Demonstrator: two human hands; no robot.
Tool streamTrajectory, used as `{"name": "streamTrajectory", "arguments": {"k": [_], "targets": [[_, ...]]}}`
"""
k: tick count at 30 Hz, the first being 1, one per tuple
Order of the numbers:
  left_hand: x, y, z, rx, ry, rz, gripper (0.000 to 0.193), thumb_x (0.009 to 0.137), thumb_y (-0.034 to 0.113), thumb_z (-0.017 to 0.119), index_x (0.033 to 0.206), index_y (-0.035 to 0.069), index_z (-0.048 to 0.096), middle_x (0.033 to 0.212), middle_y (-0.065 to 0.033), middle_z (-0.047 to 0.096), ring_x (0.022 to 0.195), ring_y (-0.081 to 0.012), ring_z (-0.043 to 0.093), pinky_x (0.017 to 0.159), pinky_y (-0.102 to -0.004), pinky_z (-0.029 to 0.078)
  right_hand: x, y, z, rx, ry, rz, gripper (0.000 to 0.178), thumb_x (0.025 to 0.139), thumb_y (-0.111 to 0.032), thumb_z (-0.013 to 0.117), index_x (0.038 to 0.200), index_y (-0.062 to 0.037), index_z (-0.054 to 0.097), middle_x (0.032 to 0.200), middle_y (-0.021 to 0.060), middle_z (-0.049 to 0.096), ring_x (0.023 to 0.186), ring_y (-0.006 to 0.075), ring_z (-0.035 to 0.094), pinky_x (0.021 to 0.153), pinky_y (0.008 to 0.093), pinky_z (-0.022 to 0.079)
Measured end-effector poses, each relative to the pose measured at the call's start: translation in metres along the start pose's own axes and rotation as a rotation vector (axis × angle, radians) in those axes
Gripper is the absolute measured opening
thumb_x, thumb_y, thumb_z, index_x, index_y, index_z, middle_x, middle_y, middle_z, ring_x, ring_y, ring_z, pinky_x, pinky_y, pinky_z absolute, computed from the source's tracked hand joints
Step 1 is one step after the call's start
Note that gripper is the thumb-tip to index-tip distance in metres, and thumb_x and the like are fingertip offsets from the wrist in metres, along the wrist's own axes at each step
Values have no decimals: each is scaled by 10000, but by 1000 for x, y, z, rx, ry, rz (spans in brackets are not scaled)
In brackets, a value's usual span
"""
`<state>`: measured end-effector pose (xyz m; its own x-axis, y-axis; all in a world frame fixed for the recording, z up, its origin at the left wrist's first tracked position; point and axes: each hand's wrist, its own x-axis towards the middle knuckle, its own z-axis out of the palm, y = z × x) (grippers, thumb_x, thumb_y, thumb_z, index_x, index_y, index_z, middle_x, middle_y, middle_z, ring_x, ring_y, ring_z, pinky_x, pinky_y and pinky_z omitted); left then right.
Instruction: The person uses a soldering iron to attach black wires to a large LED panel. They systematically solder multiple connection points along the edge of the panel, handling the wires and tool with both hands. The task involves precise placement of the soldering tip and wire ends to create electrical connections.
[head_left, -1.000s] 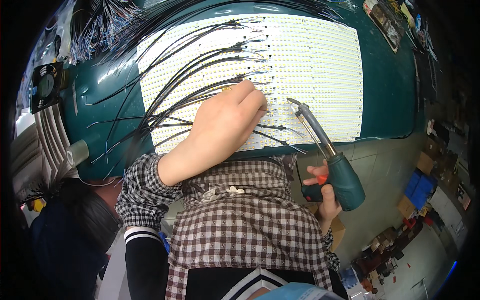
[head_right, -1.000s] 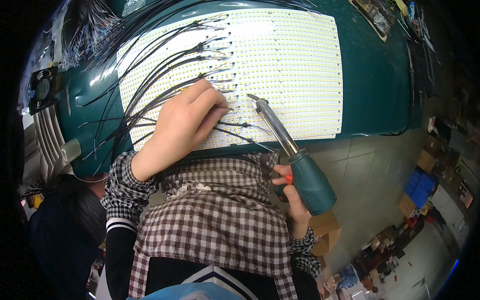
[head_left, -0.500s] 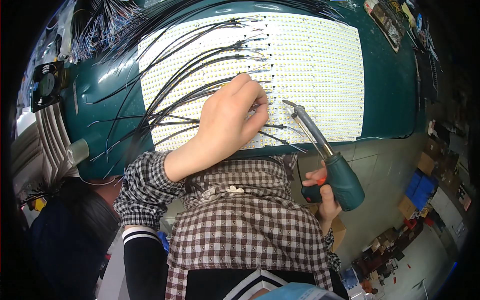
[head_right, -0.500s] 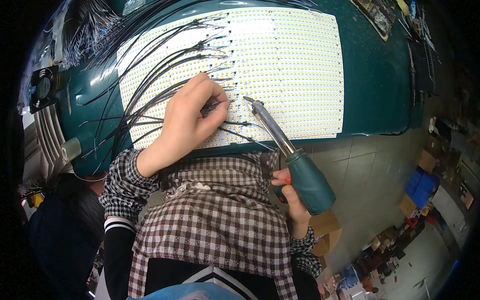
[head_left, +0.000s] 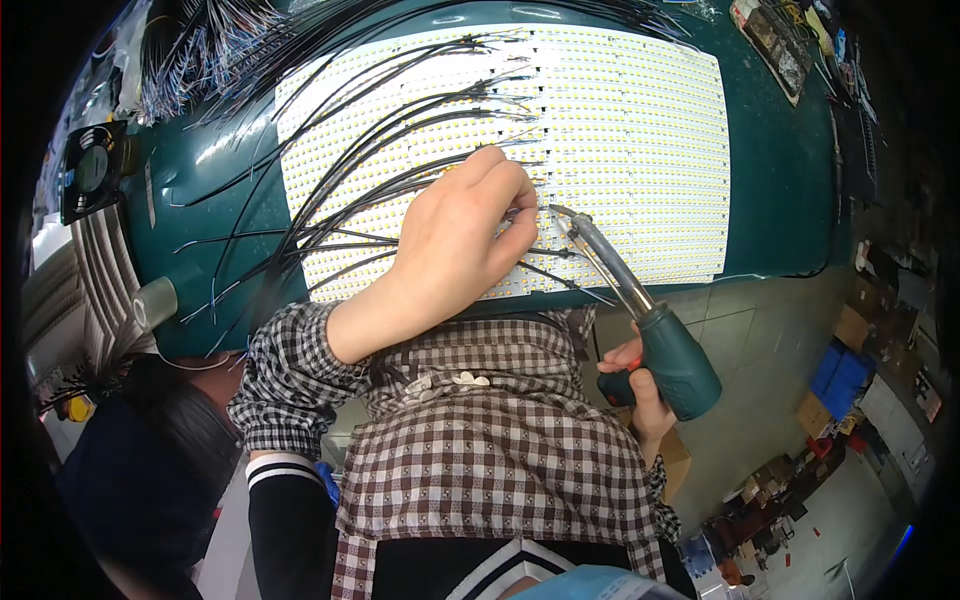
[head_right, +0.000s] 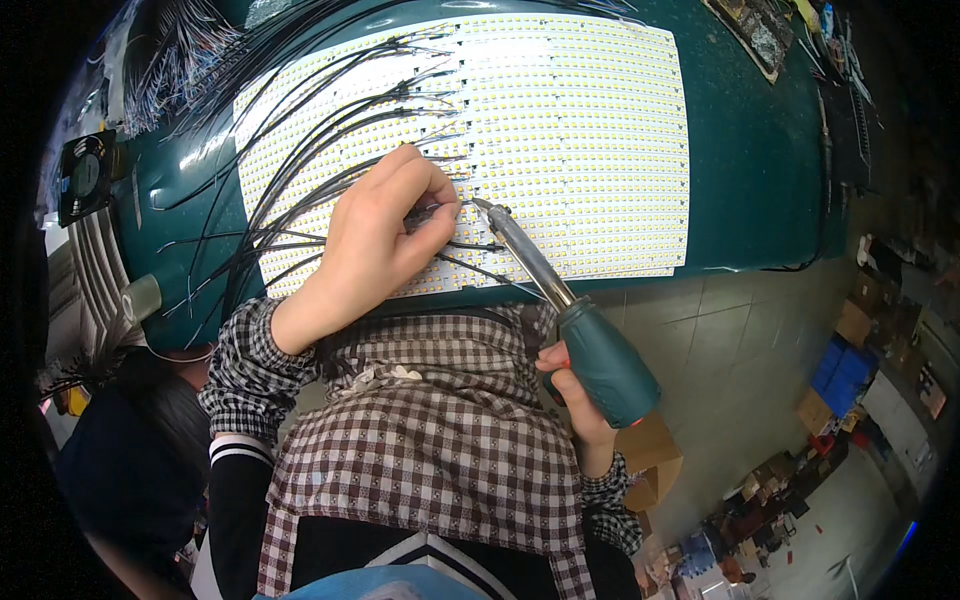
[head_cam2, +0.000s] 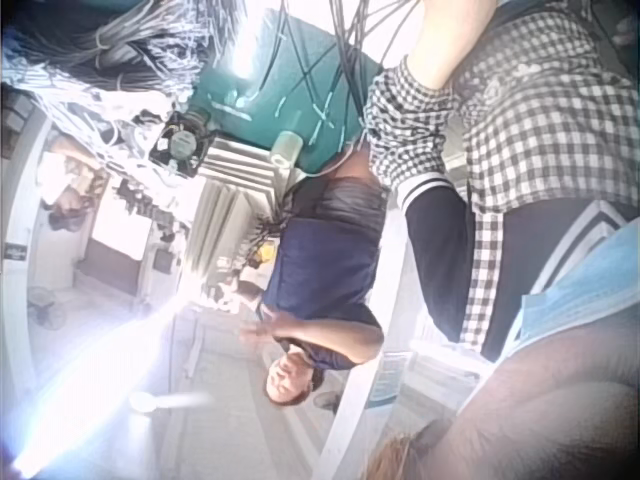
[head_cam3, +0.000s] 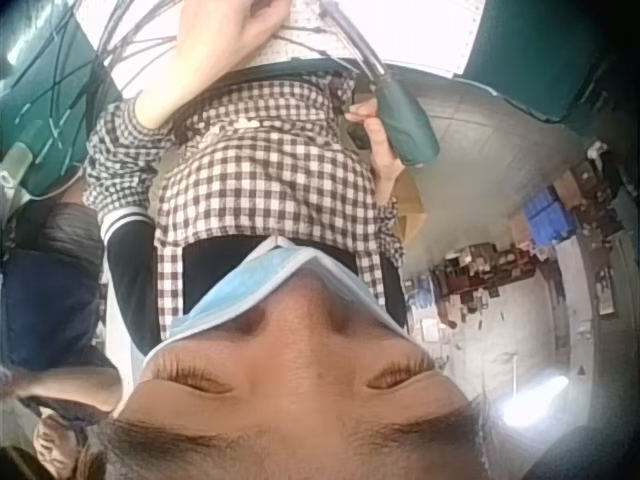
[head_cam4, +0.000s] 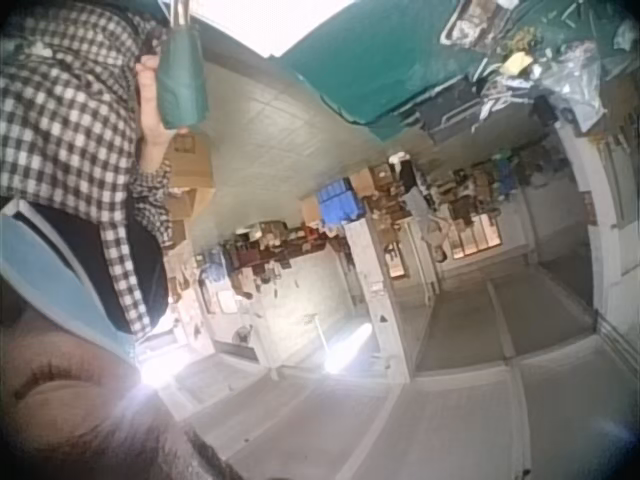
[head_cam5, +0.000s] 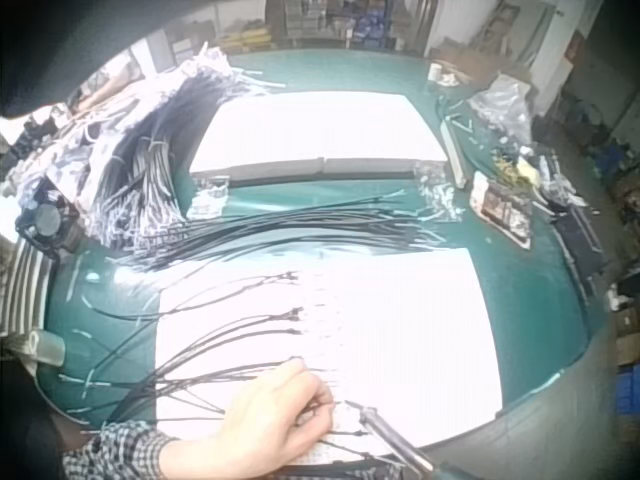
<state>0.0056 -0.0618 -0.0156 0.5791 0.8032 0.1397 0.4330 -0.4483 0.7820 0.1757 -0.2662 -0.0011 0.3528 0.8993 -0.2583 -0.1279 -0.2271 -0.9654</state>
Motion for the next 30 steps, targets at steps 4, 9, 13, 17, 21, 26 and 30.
{"name": "streamTrajectory", "arguments": {"k": [4,9,13,17,21,26,30], "targets": [[0,0,0,9,-9,-7,111,728,39,636,778,50,538,753,-93,534,673,-283,574,566,-373,455,1,0,0,-1,-23,-18,576,866,-241,606,1238,154,411,891,149,579,807,224,607,698,346,561],[-1,-1,1,14,-8,0,115,728,39,634,783,49,533,755,-96,530,673,-287,570,564,-377,453,2,-1,2,5,-22,-11,560,870,-221,601,1238,156,410,888,149,581,813,226,608,699,350,561],[0,0,1,23,-7,-3,118,728,38,633,785,49,530,755,-96,526,672,-287,568,562,-377,452,2,-2,1,-15,-28,14,559,870,-218,602,1239,155,410,886,150,582,812,226,609,701,356,560],[0,1,0,30,-12,0,118,728,40,633,786,50,530,755,-96,525,671,-287,568,560,-377,452,1,1,0,-1,-32,-14,567,873,-240,603,1231,157,414,883,150,582,798,226,610,703,362,560],[0,0,0,30,-10,-6,114,729,41,631,784,51,531,755,-96,525,671,-286,568,559,-378,452,3,-7,1,-22,-18,-31,582,881,-284,597,1218,157,422,877,152,580,788,227,610,692,354,561],[0,2,0,32,-16,-17,111,731,40,628,783,51,531,756,-96,526,672,-283,570,560,-379,452,4,-6,3,-28,5,-62,587,883,-302,592,1210,158,427,877,156,583,774,229,613,671,339,563],[-1,1,0,40,-20,-15,110,734,43,629,783,51,531,759,-95,528,670,-284,570,560,-380,453,4,-5,2,-56,25,-96,597,881,-311,593,1208,160,427,864,157,586,748,231,613,654,335,562]]}}
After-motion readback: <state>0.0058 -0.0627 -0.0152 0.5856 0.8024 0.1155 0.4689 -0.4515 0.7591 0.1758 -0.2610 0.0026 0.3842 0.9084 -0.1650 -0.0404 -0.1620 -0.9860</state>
